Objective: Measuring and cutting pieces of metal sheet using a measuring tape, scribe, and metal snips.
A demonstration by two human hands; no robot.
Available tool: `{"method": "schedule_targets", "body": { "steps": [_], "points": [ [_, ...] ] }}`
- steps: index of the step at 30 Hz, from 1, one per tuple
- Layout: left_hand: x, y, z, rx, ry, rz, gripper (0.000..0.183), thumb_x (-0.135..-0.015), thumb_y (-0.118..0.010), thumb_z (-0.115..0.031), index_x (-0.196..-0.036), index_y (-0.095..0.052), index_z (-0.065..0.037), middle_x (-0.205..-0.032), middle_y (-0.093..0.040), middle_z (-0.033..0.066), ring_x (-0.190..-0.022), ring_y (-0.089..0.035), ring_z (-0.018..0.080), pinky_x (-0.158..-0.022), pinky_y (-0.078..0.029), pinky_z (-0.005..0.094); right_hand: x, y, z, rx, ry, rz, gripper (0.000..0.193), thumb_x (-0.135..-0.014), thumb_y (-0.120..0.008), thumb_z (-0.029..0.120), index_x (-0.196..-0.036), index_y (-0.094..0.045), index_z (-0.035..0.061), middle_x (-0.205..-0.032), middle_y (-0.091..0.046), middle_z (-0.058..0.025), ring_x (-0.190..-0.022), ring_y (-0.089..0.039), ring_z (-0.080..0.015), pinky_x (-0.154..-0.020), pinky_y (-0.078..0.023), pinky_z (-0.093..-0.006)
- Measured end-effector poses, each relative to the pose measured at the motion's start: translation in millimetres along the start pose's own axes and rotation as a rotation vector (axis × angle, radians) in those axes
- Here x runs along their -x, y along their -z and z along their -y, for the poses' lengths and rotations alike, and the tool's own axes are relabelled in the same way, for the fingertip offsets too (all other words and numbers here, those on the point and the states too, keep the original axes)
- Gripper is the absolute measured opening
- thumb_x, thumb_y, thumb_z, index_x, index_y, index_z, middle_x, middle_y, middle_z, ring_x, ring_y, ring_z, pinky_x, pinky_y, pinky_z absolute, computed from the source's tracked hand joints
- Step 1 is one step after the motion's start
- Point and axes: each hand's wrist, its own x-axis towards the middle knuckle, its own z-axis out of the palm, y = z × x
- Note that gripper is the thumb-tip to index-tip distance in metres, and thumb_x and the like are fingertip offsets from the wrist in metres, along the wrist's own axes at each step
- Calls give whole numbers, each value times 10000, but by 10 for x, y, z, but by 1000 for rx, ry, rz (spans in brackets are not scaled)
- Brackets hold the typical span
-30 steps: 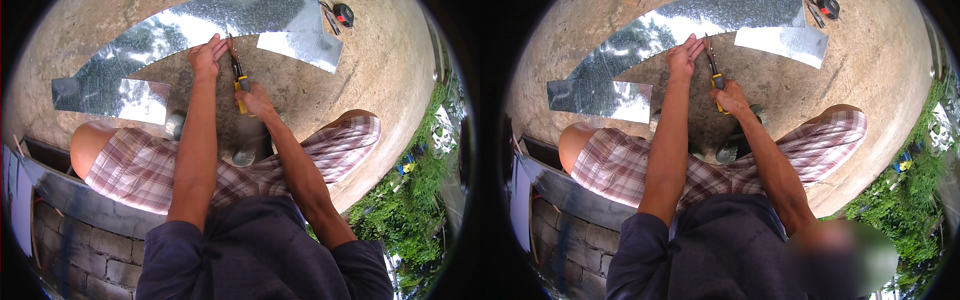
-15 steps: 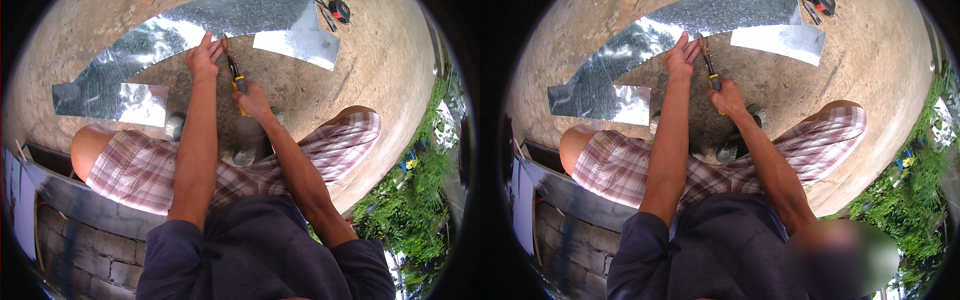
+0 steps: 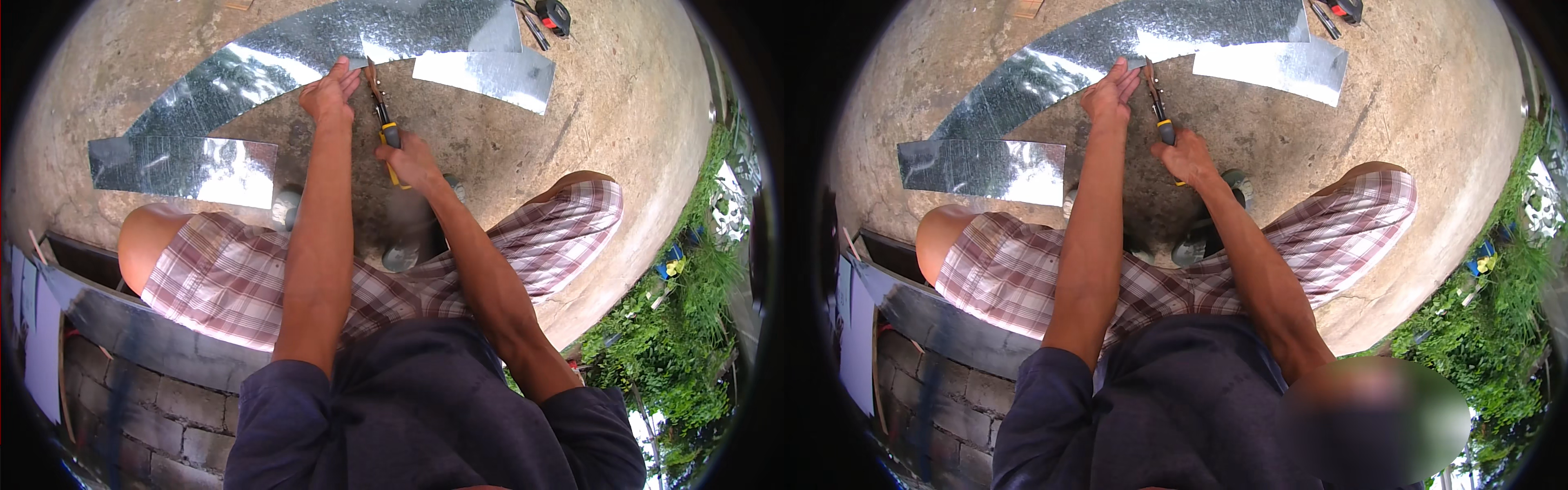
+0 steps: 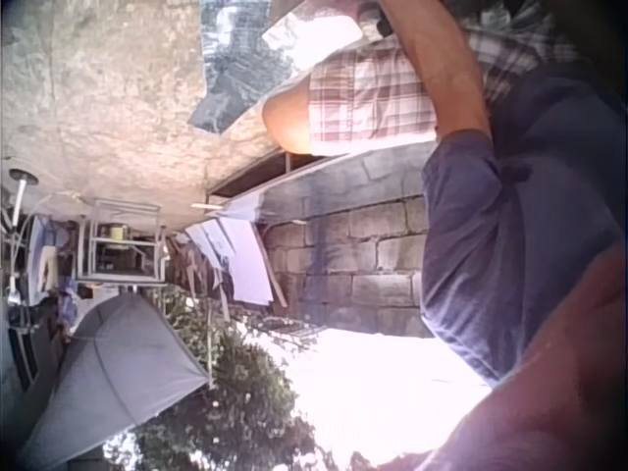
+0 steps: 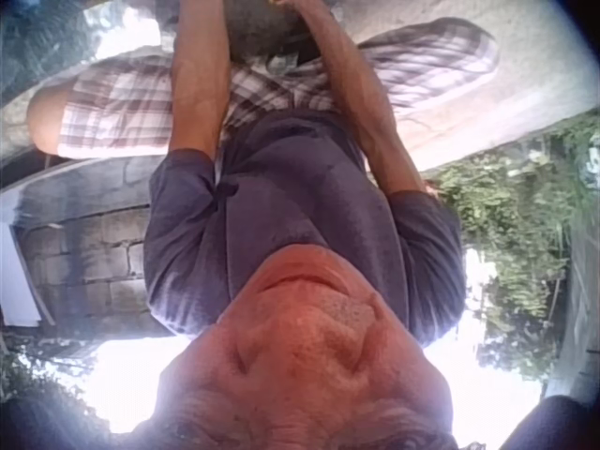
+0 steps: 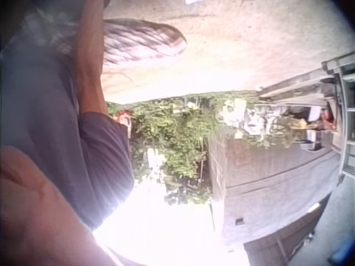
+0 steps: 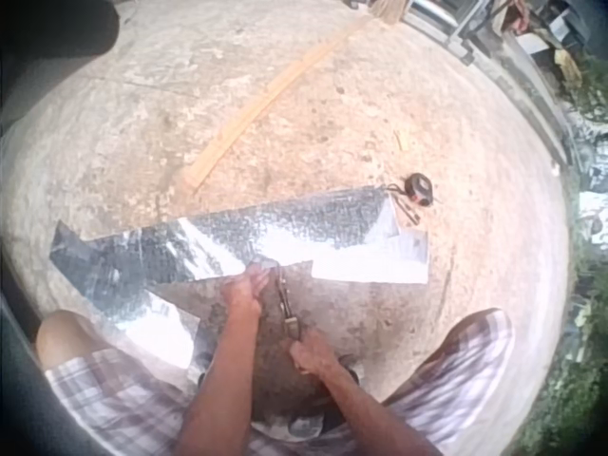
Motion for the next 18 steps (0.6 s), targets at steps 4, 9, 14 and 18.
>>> {"method": "schedule_targets", "body": {
  "steps": [4,9,14,18],
  "points": [
    [16,11,-13,16,-8,19,236,-749,-758,49,-842,-544,88,-872,-672,255,-739,-704,351,-658,-610,430,8,-28,15,51,-8,-43,374,-727,-635,302,-900,-624,-29,-892,-654,-265,-895,-627,-421,-817,-480,-450],
    [29,-4,-22,12,-6,6,197,-740,-763,52,-820,-595,117,-852,-673,254,-715,-702,347,-647,-612,415,46,-50,7,56,77,-107,382,-727,-630,287,-953,-608,-21,-837,-646,-255,-872,-629,-425,-802,-477,-454],
    [34,-7,-20,-25,-19,12,220,-751,-763,35,-889,-621,132,-888,-678,222,-769,-701,356,-692,-620,408,45,-17,10,21,95,-99,370,-724,-628,278,-941,-599,-20,-792,-636,-245,-821,-635,-412,-767,-480,-448],
    [45,10,-7,-30,-20,20,224,-747,-763,40,-889,-620,135,-887,-675,227,-761,-700,353,-687,-620,407,27,7,30,-19,50,-17,353,-727,-627,282,-906,-604,-22,-794,-645,-241,-820,-645,-395,-756,-487,-438]
  ]
}}
